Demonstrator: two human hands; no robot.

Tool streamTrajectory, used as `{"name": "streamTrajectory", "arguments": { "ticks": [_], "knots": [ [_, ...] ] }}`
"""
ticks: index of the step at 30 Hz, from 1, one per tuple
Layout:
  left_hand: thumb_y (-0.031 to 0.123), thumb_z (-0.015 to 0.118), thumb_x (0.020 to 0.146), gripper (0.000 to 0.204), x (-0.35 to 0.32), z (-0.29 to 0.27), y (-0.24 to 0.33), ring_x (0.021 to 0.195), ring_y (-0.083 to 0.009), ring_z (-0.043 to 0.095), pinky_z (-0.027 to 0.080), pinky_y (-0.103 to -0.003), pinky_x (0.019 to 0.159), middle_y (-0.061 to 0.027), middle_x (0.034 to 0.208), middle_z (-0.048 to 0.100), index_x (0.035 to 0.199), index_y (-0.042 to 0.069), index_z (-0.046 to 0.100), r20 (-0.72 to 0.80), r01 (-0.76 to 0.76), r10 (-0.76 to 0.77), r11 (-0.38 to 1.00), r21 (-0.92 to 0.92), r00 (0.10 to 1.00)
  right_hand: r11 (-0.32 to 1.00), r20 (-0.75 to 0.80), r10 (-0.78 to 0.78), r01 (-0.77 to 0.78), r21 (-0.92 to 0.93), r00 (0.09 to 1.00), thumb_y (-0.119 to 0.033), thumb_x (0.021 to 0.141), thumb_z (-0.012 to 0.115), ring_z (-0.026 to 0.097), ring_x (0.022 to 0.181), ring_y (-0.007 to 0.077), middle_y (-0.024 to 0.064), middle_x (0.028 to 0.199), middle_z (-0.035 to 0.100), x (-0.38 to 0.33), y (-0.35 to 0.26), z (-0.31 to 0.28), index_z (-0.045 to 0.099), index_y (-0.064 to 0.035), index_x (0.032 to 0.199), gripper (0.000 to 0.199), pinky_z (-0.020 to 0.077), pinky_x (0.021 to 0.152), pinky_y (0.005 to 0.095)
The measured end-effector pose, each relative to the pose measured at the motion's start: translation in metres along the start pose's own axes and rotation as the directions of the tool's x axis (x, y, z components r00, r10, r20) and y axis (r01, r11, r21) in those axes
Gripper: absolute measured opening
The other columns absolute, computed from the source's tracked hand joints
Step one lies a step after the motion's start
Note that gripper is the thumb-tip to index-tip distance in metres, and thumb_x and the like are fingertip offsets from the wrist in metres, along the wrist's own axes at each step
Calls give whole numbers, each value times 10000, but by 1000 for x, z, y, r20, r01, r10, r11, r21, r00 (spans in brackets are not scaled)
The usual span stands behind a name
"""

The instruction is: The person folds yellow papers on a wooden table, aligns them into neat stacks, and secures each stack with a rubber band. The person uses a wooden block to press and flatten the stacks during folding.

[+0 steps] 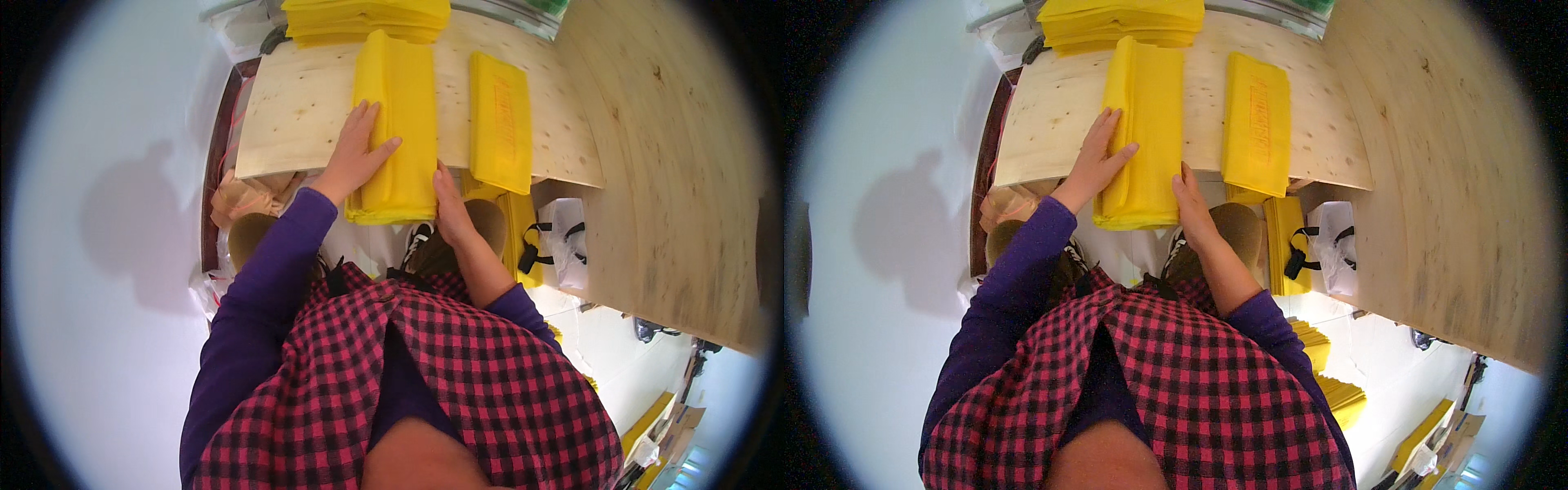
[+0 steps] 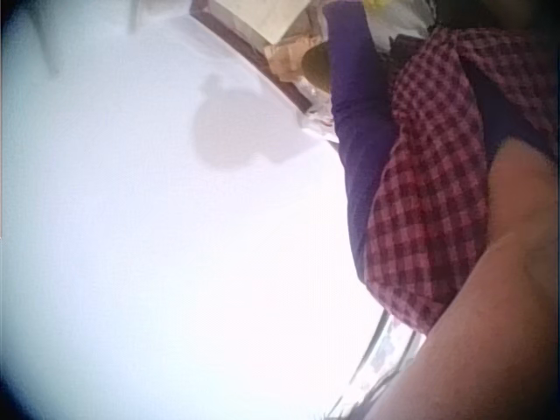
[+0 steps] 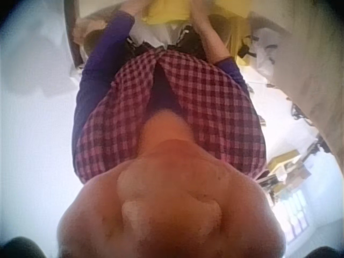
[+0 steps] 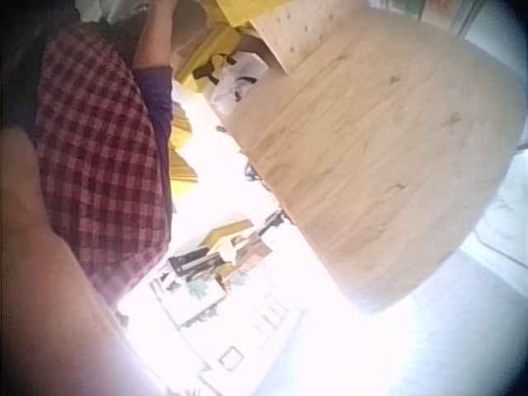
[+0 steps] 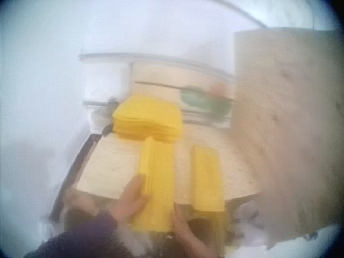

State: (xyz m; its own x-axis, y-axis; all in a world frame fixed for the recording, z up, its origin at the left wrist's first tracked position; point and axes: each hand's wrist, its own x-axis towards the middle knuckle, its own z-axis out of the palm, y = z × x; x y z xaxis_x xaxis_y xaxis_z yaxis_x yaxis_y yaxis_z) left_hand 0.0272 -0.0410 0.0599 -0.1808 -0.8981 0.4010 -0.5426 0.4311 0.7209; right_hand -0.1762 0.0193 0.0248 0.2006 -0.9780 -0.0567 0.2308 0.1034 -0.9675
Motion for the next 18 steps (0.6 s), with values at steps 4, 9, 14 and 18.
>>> {"name": "streamTrajectory", "arguments": {
  "ticks": [4, 9, 14, 18],
  "knots": [
    [409, 548, 865, 592, 8, 7, 8, 1330, -436, 208, 195, -524, 1064, -242, 1416, 295, 1324, 56, 422, 157, -28, -11, 968, 249, 988, 988, -63, 78, -69, 137, 995, -437, 972, 338, 417, 1225, 190, 89, 1348, 427, 7, 12, -8, 331, -30, 1361, 564, 318, 1028, 324],
    [396, 510, 885, 539, 3, 13, 6, 1327, -448, 206, 176, -583, 1046, -223, 1417, 307, 1320, 87, 435, 172, -34, -16, 958, 285, 985, 898, 2, 311, -295, 326, 950, -499, 952, 341, 491, 1159, 196, 76, 1293, 497, 7, 9, -12, 411, -61, 1323, 578, 382, 984, 340],
    [340, 535, 877, 550, 6, 16, -9, 1323, -437, 217, 203, -497, 1070, -267, 1391, 318, 1328, 49, 410, -2, -80, 81, 991, 107, 997, 844, 62, 373, -366, 391, 926, -530, 935, 359, 508, 1138, 191, 71, 1286, 503, 14, 4, -5, 419, -79, 1321, 596, 419, 947, 341],
    [303, 539, 893, 576, 7, 11, -16, 1251, -345, 371, 321, -380, 1019, -237, 1359, 378, 1346, 1, 351, -96, 182, -213, 950, -255, 972, 830, 46, 390, -373, 415, 920, -551, 924, 367, 519, 1125, 193, 69, 1261, 521, 20, 6, -6, 427, -79, 1315, 616, 431, 937, 343]
  ]
}}
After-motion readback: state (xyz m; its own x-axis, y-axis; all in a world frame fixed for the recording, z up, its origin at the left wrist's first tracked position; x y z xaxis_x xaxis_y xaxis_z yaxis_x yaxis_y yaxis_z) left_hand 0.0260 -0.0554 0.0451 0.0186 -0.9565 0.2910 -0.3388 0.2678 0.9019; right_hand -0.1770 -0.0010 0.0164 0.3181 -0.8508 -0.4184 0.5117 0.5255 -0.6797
